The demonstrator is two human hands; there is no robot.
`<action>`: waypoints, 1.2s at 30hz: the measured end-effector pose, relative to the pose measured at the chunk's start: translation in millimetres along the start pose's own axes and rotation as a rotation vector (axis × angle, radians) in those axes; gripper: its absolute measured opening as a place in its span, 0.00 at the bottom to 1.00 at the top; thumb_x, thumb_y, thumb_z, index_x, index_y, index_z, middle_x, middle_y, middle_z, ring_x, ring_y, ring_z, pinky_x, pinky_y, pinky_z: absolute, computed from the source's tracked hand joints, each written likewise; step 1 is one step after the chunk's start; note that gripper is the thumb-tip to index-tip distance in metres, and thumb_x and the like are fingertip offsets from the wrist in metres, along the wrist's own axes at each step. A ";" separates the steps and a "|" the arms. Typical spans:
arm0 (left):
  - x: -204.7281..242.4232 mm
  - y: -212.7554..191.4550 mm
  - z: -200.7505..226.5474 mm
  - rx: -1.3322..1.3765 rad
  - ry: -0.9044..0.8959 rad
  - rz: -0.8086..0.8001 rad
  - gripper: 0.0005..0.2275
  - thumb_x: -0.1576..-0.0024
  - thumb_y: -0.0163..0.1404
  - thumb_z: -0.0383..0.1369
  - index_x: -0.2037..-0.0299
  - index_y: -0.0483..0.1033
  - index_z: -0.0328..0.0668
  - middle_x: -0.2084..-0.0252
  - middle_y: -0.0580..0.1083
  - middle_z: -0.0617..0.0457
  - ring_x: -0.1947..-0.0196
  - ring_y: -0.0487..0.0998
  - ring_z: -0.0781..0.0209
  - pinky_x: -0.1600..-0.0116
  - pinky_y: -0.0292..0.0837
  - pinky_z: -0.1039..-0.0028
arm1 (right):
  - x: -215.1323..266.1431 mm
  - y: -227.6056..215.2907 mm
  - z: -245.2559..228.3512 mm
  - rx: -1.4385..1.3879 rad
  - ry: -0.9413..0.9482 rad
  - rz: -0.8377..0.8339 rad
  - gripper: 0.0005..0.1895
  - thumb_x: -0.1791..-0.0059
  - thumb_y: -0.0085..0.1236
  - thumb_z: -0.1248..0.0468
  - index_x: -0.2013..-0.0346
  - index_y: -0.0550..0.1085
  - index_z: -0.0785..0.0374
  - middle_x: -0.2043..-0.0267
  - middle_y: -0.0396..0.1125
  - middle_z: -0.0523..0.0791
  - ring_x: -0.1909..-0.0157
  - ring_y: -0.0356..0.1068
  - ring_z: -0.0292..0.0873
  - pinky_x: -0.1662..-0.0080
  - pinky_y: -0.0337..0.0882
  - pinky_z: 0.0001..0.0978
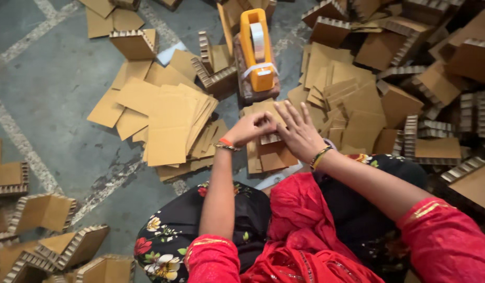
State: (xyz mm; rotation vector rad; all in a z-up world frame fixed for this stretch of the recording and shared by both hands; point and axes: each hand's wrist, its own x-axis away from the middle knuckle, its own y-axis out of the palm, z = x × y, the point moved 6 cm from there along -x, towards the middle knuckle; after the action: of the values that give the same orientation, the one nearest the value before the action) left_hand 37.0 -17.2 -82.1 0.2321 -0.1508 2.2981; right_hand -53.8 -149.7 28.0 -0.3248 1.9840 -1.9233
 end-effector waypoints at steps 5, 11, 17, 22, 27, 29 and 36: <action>17.0 26.7 54.3 -0.724 0.211 0.049 0.22 0.57 0.70 0.35 0.54 0.78 0.35 0.55 0.74 0.36 0.53 0.75 0.41 0.48 0.72 0.62 | 0.8 0.1 3.7 -0.209 -0.037 -0.028 0.43 0.53 0.59 0.57 0.27 0.54 0.58 0.26 0.52 0.53 0.25 0.50 0.57 0.29 0.48 0.58; 26.6 27.0 61.0 -0.729 0.044 0.310 0.23 0.55 0.52 0.20 0.49 0.79 0.54 0.50 0.76 0.49 0.50 0.78 0.43 0.46 0.75 0.61 | 10.1 -5.0 134.4 -0.695 0.117 0.048 0.40 0.59 0.64 0.65 0.31 0.65 0.59 0.37 0.64 0.53 0.34 0.63 0.56 0.34 0.63 0.44; 27.5 10.7 80.9 -0.747 0.193 0.557 0.22 0.51 0.53 0.20 0.46 0.76 0.55 0.47 0.77 0.51 0.48 0.78 0.46 0.47 0.75 0.60 | 71.2 17.5 257.5 -0.203 0.664 -0.050 0.31 0.62 0.71 0.60 0.44 0.75 0.47 0.36 0.63 0.52 0.40 0.64 0.62 0.42 0.65 0.52; 29.6 10.1 81.2 -0.734 0.132 0.516 0.23 0.51 0.53 0.22 0.46 0.76 0.57 0.47 0.77 0.52 0.49 0.78 0.47 0.49 0.75 0.60 | 71.9 10.6 250.6 -0.063 0.837 -0.259 0.22 0.58 0.71 0.56 0.50 0.77 0.47 0.43 0.69 0.48 0.41 0.68 0.56 0.44 0.68 0.51; 29.4 6.8 83.2 -0.741 0.127 0.528 0.24 0.51 0.54 0.22 0.45 0.76 0.60 0.47 0.78 0.52 0.49 0.78 0.47 0.48 0.75 0.60 | 63.3 -65.8 200.7 -0.217 0.666 0.180 0.12 0.49 0.65 0.62 0.53 0.74 0.56 0.48 0.68 0.47 0.49 0.70 0.49 0.48 0.70 0.45; 30.1 6.7 79.7 -0.722 0.143 0.530 0.24 0.52 0.55 0.23 0.45 0.76 0.60 0.48 0.78 0.51 0.49 0.78 0.47 0.48 0.76 0.60 | 72.2 -96.3 178.3 -0.590 0.530 0.607 0.07 0.40 0.57 0.68 0.51 0.68 0.63 0.51 0.63 0.46 0.54 0.68 0.40 0.48 0.74 0.31; 27.5 4.4 88.8 -0.809 0.188 0.450 0.24 0.55 0.57 0.25 0.46 0.77 0.56 0.51 0.79 0.50 0.51 0.79 0.48 0.46 0.74 0.61 | 13.3 -35.5 80.3 -0.760 0.088 -0.027 0.10 0.51 0.62 0.68 0.55 0.75 0.59 0.60 0.72 0.45 0.60 0.74 0.45 0.56 0.74 0.38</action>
State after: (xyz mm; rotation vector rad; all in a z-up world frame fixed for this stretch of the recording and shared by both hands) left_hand 26.2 -16.6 10.4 -0.4746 -1.0911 2.4627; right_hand -36.2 -230.1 61.2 -0.4567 2.7126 -1.1280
